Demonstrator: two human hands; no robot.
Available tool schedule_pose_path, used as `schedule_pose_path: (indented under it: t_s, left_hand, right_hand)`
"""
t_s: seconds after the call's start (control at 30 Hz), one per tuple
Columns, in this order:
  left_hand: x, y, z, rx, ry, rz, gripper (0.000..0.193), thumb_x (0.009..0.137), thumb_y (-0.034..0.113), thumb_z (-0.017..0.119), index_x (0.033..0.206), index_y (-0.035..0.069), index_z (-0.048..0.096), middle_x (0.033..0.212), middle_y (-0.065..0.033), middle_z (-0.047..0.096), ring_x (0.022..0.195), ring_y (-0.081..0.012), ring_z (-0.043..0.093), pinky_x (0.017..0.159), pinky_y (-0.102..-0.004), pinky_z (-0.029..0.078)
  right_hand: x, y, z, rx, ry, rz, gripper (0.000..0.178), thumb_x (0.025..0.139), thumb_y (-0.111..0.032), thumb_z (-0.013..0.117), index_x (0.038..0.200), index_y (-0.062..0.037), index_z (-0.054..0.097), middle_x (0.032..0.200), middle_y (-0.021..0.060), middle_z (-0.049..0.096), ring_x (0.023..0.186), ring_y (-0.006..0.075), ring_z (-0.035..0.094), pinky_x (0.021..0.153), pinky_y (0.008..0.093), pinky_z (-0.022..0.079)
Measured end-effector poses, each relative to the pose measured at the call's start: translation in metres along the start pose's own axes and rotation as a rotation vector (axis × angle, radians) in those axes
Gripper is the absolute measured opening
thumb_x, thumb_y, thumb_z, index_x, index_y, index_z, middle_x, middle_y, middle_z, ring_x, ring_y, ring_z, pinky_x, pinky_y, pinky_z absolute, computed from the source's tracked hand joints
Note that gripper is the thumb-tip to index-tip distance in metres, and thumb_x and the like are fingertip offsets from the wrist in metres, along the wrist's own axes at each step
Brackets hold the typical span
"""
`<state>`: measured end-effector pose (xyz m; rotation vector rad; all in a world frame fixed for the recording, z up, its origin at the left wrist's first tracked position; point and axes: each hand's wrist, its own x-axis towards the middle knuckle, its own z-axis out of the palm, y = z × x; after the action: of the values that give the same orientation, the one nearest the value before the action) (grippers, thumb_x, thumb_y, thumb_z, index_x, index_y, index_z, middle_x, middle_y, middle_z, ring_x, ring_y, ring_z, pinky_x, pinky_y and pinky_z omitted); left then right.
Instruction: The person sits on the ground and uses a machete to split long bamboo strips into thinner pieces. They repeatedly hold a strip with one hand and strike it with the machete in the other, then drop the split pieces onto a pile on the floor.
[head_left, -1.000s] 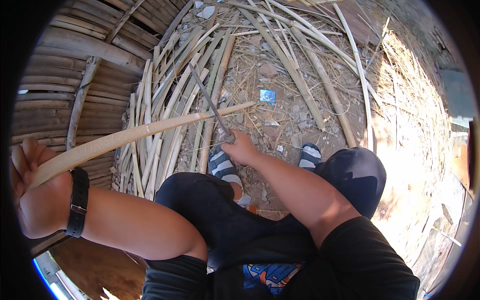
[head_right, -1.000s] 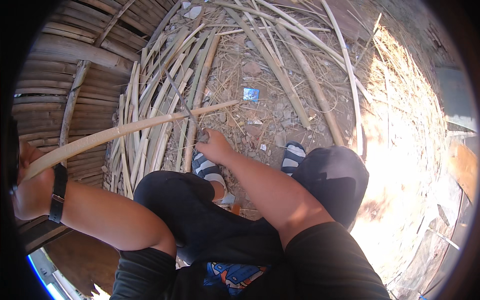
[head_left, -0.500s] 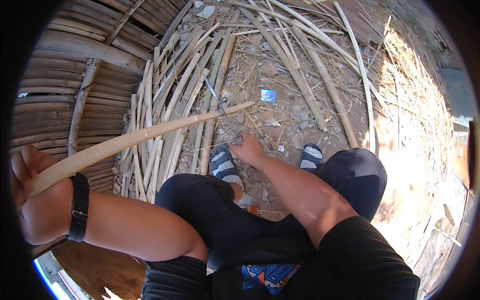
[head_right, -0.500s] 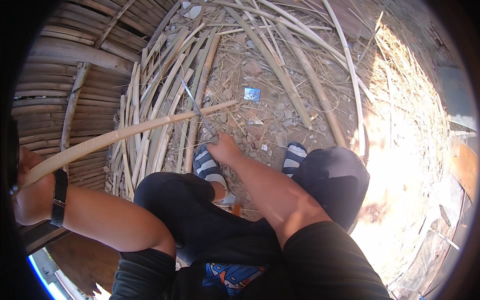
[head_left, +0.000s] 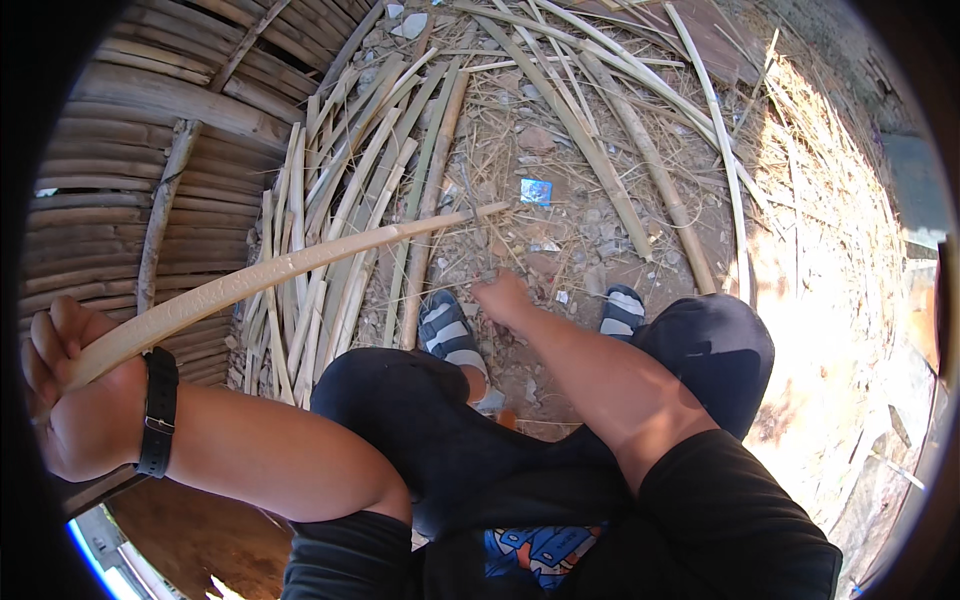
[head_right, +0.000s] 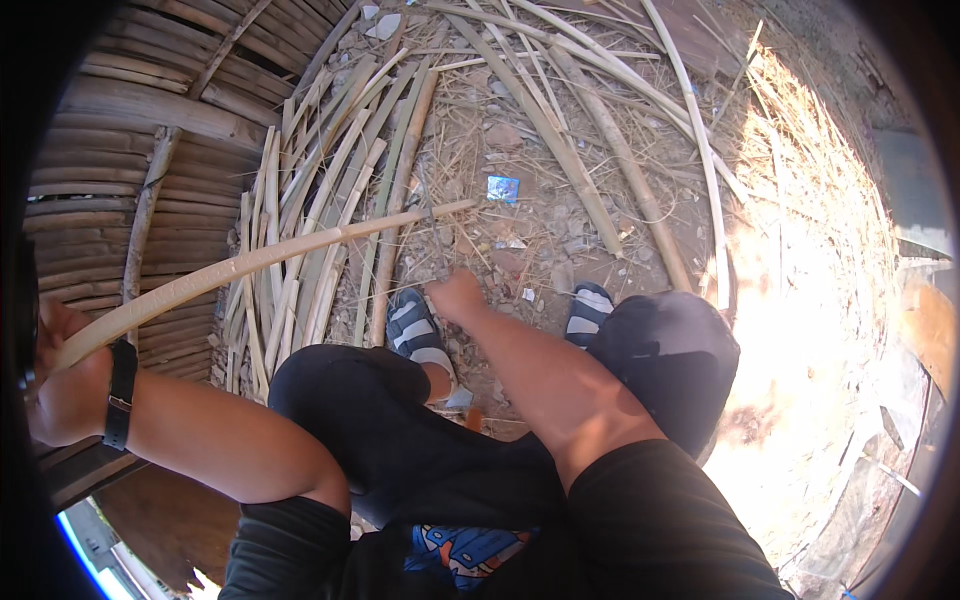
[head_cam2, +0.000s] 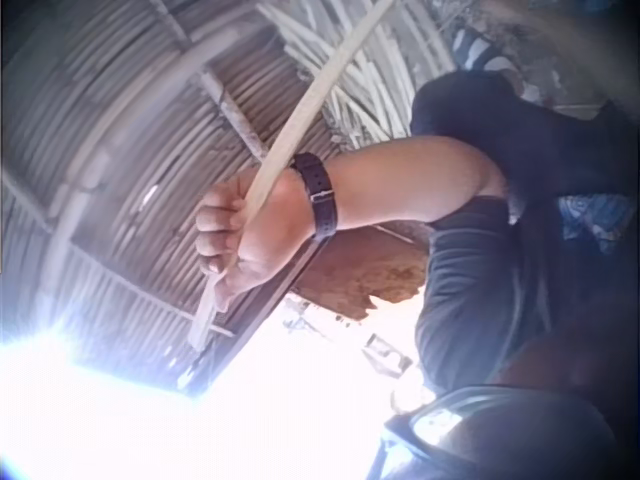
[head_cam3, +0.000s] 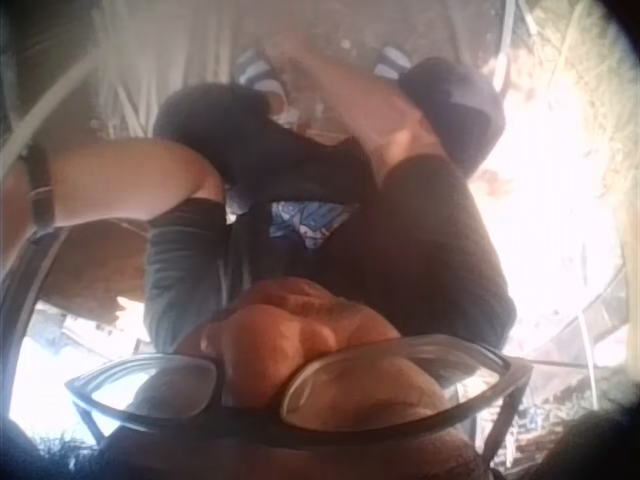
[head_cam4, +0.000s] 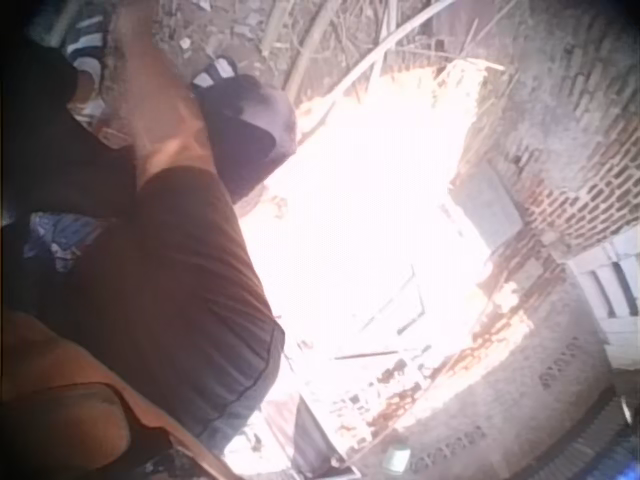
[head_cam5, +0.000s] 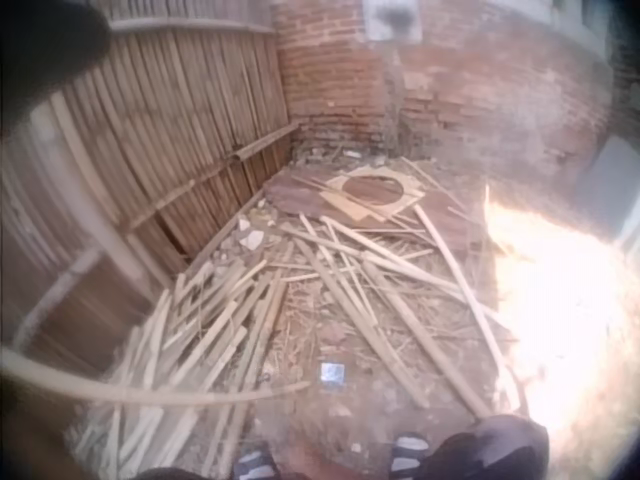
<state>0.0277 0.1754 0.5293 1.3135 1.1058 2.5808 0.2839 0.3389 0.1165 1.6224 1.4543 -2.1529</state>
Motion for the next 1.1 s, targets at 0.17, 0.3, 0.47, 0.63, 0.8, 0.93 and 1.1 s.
schedule_pose_path:
  t_s: [0.17,0.3,0.47,0.63,0.8,0.93,1.1]
  left_hand:
    - [0.018,0.001,-0.035,-0.046,0.042,-0.021,0.02,0.08,0.02,0.048,0.062,0.02,0.04,0.058,0.0021,0.036,0.052,-0.0144,0.034,0.054,-0.0324,0.027]
    - [0.011,-0.014,-0.018,0.198,0.358,0.078,0.019,0.084,0.018,0.046,0.068,0.017,0.038,0.059,0.0014,0.036,0.052,-0.0152,0.034,0.049,-0.0321,0.026]
    - [0.003,-0.017,-0.008,0.276,0.34,0.163,0.02,0.086,0.014,0.045,0.071,0.014,0.033,0.063,-0.0011,0.035,0.053,-0.0162,0.034,0.047,-0.0316,0.025]
    - [0.005,-0.028,0.002,0.433,0.498,0.229,0.017,0.086,0.013,0.044,0.072,0.012,0.034,0.063,-0.0024,0.034,0.053,-0.0165,0.034,0.048,-0.0306,0.025]
    - [0.004,-0.028,0.006,0.362,0.421,0.181,0.019,0.084,0.017,0.048,0.068,0.014,0.038,0.06,-0.0002,0.034,0.052,-0.0157,0.034,0.05,-0.0314,0.027]
    - [0.018,-0.007,-0.04,0.016,0.03,-0.003,0.021,0.082,0.021,0.05,0.065,0.017,0.04,0.059,0.0023,0.035,0.053,-0.0142,0.034,0.054,-0.031,0.029]
    - [0.009,-0.015,-0.017,-0.043,-0.182,-0.018,0.023,0.082,0.026,0.053,0.063,0.021,0.042,0.059,0.0047,0.038,0.056,-0.0119,0.035,0.059,-0.029,0.028]
  right_hand:
    - [-0.025,-0.014,0.04,-0.207,0.209,-0.437,0.057,0.08,-0.025,0.071,0.12,0.0141,0.061,0.104,0.0328,0.07,0.097,0.0436,0.071,0.089,0.0463,0.055]
    - [-0.031,-0.017,0.034,-0.17,0.059,-0.576,0.058,0.08,-0.026,0.071,0.121,0.0132,0.061,0.102,0.0323,0.071,0.095,0.0444,0.071,0.088,0.0469,0.055]
    - [0.005,0.002,0.007,0.094,-0.066,-0.023,0.055,0.079,-0.024,0.071,0.124,0.0075,0.062,0.095,0.0302,0.071,0.091,0.0438,0.071,0.086,0.0457,0.057]
    - [-0.038,-0.031,0.035,-0.212,0.091,-0.636,0.053,0.079,-0.024,0.072,0.121,0.0067,0.063,0.098,0.0298,0.072,0.095,0.0439,0.072,0.086,0.0456,0.057]
    - [-0.014,-0.003,0.027,-0.288,0.055,-0.548,0.054,0.079,-0.022,0.071,0.124,0.0075,0.062,0.093,0.0271,0.072,0.089,0.0399,0.072,0.084,0.0451,0.057]
    - [0.009,0.01,-0.007,-0.02,-0.03,-0.03,0.06,0.078,-0.021,0.073,0.128,0.0087,0.061,0.088,0.0249,0.072,0.081,0.0346,0.072,0.084,0.0444,0.056]
    - [-0.011,-0.019,0.036,-0.15,0.131,-0.765,0.048,0.082,-0.019,0.07,0.121,0.0072,0.064,0.078,0.0207,0.071,0.062,0.0294,0.069,0.06,0.0423,0.057]
